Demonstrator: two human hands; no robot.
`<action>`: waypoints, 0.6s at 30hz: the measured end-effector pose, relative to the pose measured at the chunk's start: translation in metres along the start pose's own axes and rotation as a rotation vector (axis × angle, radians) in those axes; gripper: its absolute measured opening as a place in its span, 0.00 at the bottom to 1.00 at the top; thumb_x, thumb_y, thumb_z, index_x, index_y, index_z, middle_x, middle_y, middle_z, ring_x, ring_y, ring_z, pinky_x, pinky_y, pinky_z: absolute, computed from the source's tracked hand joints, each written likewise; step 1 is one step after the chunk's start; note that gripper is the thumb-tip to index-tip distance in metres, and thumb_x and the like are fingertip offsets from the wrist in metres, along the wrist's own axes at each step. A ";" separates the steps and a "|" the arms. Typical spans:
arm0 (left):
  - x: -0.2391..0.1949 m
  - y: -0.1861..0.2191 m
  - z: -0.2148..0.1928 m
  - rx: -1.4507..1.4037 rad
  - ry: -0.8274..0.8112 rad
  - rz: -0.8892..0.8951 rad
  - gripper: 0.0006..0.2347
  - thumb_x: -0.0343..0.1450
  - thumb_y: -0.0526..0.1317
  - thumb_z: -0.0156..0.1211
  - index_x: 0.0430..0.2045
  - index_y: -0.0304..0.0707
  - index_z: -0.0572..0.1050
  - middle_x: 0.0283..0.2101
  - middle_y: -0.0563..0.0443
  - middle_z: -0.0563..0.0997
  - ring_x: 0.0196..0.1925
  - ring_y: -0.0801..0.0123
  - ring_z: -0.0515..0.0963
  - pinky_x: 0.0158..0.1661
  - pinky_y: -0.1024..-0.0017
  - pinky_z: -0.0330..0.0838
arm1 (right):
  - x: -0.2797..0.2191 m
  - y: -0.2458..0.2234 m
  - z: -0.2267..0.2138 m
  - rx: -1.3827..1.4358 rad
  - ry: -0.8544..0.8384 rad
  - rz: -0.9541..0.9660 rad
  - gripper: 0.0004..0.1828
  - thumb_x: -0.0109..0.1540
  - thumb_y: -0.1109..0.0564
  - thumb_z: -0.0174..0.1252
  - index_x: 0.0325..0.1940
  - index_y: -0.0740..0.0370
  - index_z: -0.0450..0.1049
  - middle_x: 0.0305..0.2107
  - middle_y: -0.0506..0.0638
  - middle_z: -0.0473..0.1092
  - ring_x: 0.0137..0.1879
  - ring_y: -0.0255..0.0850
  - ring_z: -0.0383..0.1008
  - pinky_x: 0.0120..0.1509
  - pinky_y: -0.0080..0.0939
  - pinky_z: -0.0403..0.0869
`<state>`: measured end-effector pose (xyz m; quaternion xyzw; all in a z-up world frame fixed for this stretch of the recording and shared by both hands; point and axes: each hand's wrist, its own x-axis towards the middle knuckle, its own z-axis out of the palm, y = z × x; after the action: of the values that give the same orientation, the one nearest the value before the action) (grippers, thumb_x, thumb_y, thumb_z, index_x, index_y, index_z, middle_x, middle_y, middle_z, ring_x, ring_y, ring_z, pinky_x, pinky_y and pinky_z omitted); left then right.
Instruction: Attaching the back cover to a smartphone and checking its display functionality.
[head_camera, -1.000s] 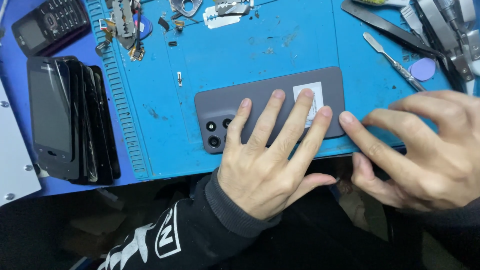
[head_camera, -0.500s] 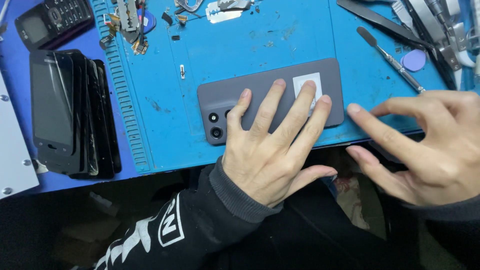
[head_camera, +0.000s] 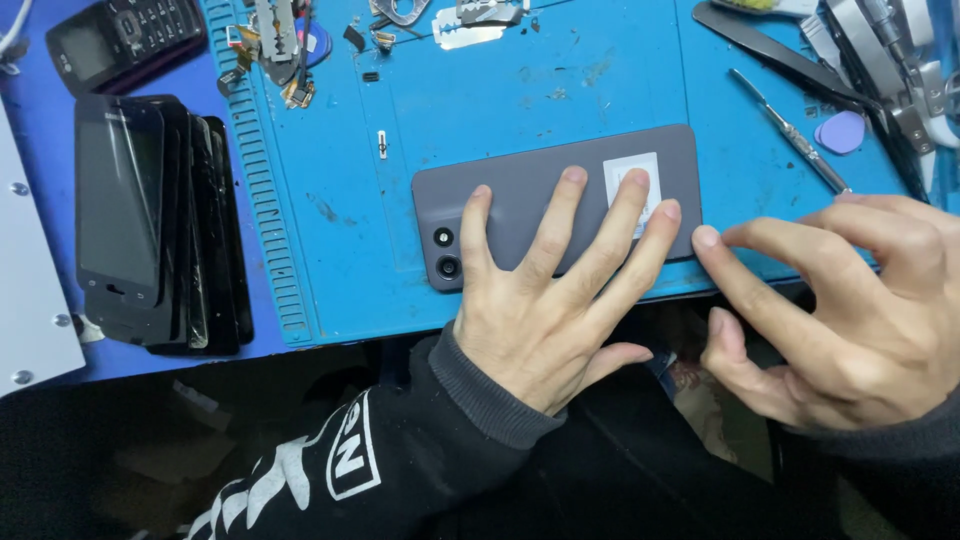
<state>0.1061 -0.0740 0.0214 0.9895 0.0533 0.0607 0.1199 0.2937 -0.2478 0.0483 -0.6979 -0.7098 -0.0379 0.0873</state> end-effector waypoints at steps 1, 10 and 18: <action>0.000 -0.001 0.001 0.020 -0.002 0.022 0.48 0.62 0.70 0.67 0.75 0.49 0.56 0.77 0.45 0.57 0.76 0.46 0.54 0.64 0.23 0.51 | -0.002 -0.002 0.002 0.033 -0.010 0.049 0.27 0.50 0.53 0.64 0.53 0.59 0.85 0.46 0.54 0.75 0.42 0.48 0.67 0.48 0.50 0.69; 0.001 -0.004 0.001 0.036 -0.010 0.035 0.49 0.61 0.69 0.69 0.75 0.49 0.56 0.77 0.47 0.56 0.76 0.49 0.54 0.61 0.23 0.56 | 0.013 0.002 -0.002 0.094 -0.008 0.189 0.32 0.52 0.47 0.70 0.59 0.62 0.80 0.58 0.65 0.68 0.57 0.64 0.66 0.61 0.57 0.68; 0.000 -0.006 0.000 -0.002 -0.021 0.038 0.48 0.63 0.70 0.66 0.76 0.49 0.56 0.78 0.47 0.56 0.76 0.50 0.54 0.61 0.23 0.55 | 0.014 0.003 0.005 0.016 -0.034 0.217 0.30 0.53 0.48 0.65 0.58 0.57 0.81 0.64 0.62 0.67 0.67 0.68 0.60 0.72 0.70 0.64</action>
<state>0.1059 -0.0683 0.0200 0.9908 0.0334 0.0528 0.1202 0.2958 -0.2328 0.0452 -0.7705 -0.6318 -0.0105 0.0845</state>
